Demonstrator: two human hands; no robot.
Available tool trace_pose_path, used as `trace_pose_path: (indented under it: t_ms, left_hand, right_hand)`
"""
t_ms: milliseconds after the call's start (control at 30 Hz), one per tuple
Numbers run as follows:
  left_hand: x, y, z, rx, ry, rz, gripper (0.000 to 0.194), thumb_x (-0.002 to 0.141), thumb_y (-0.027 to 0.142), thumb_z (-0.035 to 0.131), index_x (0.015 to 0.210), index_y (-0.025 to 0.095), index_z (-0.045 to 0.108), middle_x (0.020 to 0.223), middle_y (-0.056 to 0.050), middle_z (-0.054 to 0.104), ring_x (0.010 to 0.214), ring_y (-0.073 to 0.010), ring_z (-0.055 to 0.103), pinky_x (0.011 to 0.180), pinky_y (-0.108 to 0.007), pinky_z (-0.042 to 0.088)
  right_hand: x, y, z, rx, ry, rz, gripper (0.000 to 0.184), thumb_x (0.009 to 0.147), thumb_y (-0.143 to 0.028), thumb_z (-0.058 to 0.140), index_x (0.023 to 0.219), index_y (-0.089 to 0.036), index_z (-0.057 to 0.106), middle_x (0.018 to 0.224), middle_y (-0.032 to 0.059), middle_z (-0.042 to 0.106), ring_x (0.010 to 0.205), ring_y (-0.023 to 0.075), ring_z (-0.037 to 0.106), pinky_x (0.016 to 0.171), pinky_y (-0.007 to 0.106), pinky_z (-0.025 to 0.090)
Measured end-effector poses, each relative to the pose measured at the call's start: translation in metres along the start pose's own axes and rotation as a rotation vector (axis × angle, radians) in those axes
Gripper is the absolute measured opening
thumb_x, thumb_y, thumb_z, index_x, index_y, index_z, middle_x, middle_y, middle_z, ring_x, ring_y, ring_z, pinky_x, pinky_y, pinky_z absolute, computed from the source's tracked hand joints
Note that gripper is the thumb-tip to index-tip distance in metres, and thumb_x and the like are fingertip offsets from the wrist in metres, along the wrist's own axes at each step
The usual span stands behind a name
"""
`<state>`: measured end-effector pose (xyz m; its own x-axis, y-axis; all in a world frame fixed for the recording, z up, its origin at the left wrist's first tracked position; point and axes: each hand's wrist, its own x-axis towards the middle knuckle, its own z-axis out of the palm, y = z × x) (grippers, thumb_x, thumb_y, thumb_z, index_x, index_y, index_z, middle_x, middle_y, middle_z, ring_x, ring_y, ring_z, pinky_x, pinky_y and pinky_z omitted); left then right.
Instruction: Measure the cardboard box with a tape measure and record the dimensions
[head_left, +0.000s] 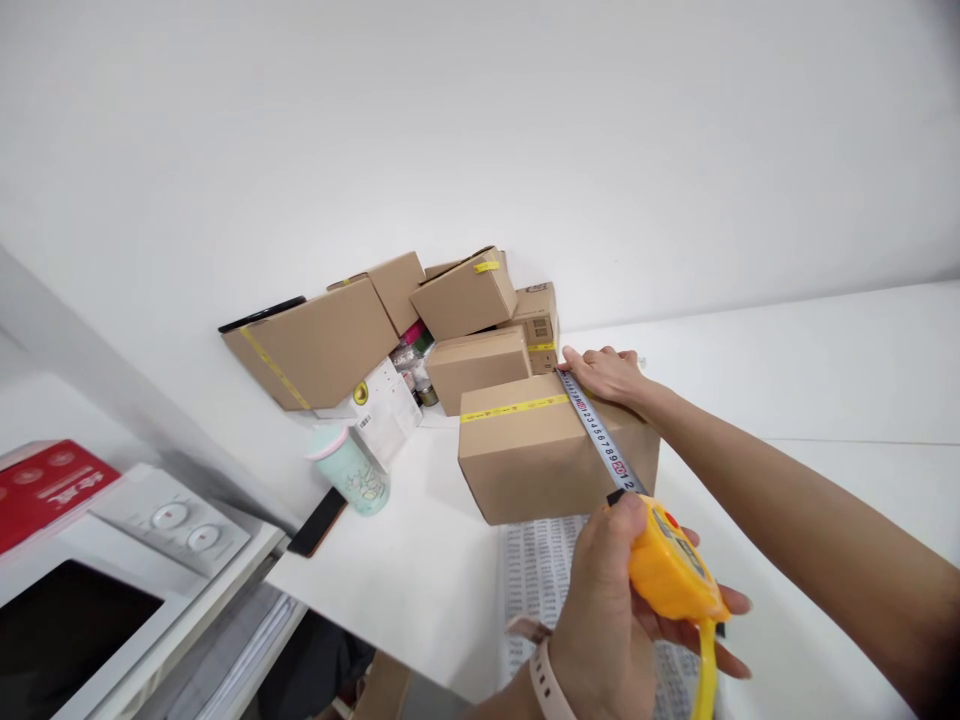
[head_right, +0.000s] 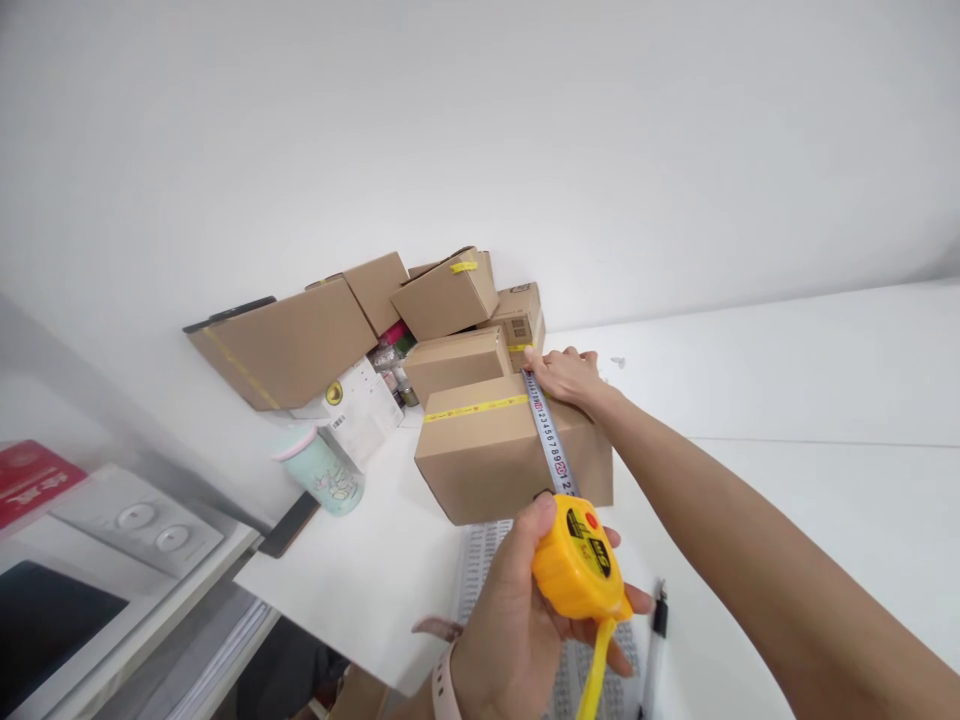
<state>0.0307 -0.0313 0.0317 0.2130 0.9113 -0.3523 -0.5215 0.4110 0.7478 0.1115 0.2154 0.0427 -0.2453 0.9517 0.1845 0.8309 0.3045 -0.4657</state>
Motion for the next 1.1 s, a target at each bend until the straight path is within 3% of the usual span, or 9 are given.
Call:
trace_pose_path:
  t_ms: [167, 300, 467, 567, 700, 800, 900, 1000, 1100]
  left_hand:
    - [0.000, -0.001, -0.001, 0.005, -0.029, 0.019, 0.081, 0.054, 0.078, 0.072, 0.103, 0.016, 0.054, 0.102, -0.009, 0.057, 0.076, -0.0219, 0.066, 0.042, -0.024, 0.050]
    - [-0.005, -0.002, -0.002, 0.047, -0.041, 0.040, 0.072, 0.058, 0.073, 0.074, 0.099, 0.019, 0.052, 0.099, -0.005, 0.056, 0.073, -0.0199, 0.067, 0.042, -0.023, 0.050]
    - [-0.016, -0.006, -0.030, 0.192, -0.148, 0.024, 0.067, 0.057, 0.057, 0.084, 0.104, 0.021, 0.051, 0.095, -0.003, 0.056, 0.066, -0.0175, 0.064, 0.041, -0.023, 0.046]
    - [-0.023, -0.009, -0.056, 0.391, -0.122, 0.065, 0.087, 0.048, 0.038, 0.091, 0.124, 0.021, 0.050, 0.100, -0.006, 0.058, 0.083, -0.0211, 0.062, 0.057, -0.027, 0.049]
    - [-0.029, -0.012, -0.074, 0.540, -0.002, 0.112, 0.132, 0.045, 0.028, 0.088, 0.155, 0.021, 0.016, 0.121, -0.012, 0.056, 0.105, -0.0270, 0.056, 0.077, -0.033, 0.049]
    - [-0.031, -0.014, -0.076, 0.565, 0.002, 0.191, 0.140, 0.047, 0.029, 0.086, 0.159, 0.020, 0.002, 0.120, -0.012, 0.056, 0.104, -0.0269, 0.056, 0.079, -0.035, 0.048]
    - [-0.034, -0.017, -0.078, 0.583, -0.007, 0.257, 0.137, 0.050, 0.025, 0.083, 0.159, 0.022, 0.001, 0.117, -0.010, 0.058, 0.099, -0.0249, 0.059, 0.077, -0.033, 0.049]
    - [-0.038, -0.014, -0.089, 0.577, 0.054, 0.355, 0.128, 0.055, 0.024, 0.085, 0.158, 0.025, 0.009, 0.119, -0.010, 0.061, 0.090, -0.0216, 0.063, 0.075, -0.032, 0.051]
    - [-0.038, 0.008, -0.108, 0.449, 0.256, 0.601, 0.105, 0.067, 0.036, 0.084, 0.153, 0.029, 0.025, 0.125, -0.012, 0.062, 0.086, -0.0209, 0.067, 0.073, -0.032, 0.055]
  right_hand:
    - [-0.001, -0.001, 0.000, 0.013, 0.014, -0.018, 0.070, 0.099, -0.052, 0.018, 0.104, -0.019, 0.079, 0.108, 0.0183, 0.073, 0.116, 0.0393, 0.056, 0.105, 0.060, 0.029]
    - [-0.009, -0.004, -0.005, 0.068, 0.063, -0.089, 0.048, 0.094, -0.054, 0.041, 0.108, -0.024, 0.076, 0.109, 0.0094, 0.076, 0.114, 0.0344, 0.060, 0.107, 0.055, 0.030]
    - [-0.034, -0.004, -0.039, 0.676, 0.280, -0.077, 0.035, 0.079, -0.049, 0.070, 0.099, -0.021, 0.073, 0.107, 0.0091, 0.074, 0.096, 0.0265, 0.065, 0.089, 0.042, 0.049]
    - [-0.067, 0.004, -0.059, 0.852, 0.360, -0.050, 0.027, 0.074, -0.049, 0.077, 0.085, -0.024, 0.070, 0.094, 0.0060, 0.072, 0.086, 0.0223, 0.063, 0.084, 0.039, 0.050]
    - [-0.135, 0.006, -0.042, 0.837, 0.137, -0.071, 0.035, 0.071, -0.058, 0.080, 0.074, -0.024, 0.069, 0.076, 0.0036, 0.070, 0.074, 0.0214, 0.063, 0.072, 0.037, 0.053]
    - [-0.187, -0.007, -0.008, 0.686, 0.052, -0.227, 0.030, 0.079, -0.054, 0.075, 0.074, -0.025, 0.069, 0.074, 0.0029, 0.069, 0.070, 0.0199, 0.065, 0.065, 0.033, 0.054]
    - [-0.215, -0.018, 0.015, 0.561, 0.005, -0.445, 0.025, 0.096, -0.042, 0.057, 0.083, -0.026, 0.071, 0.078, 0.0038, 0.070, 0.070, 0.0178, 0.066, 0.061, 0.030, 0.054]
    - [-0.208, -0.013, 0.014, 0.447, 0.178, -0.489, 0.027, 0.098, -0.040, 0.051, 0.089, -0.026, 0.071, 0.085, 0.0070, 0.072, 0.078, 0.0210, 0.067, 0.063, 0.032, 0.054]
    - [-0.175, 0.006, -0.002, 0.380, 0.437, -0.172, 0.036, 0.094, -0.053, 0.052, 0.110, -0.027, 0.070, 0.116, 0.0111, 0.071, 0.106, 0.0316, 0.064, 0.078, 0.042, 0.055]
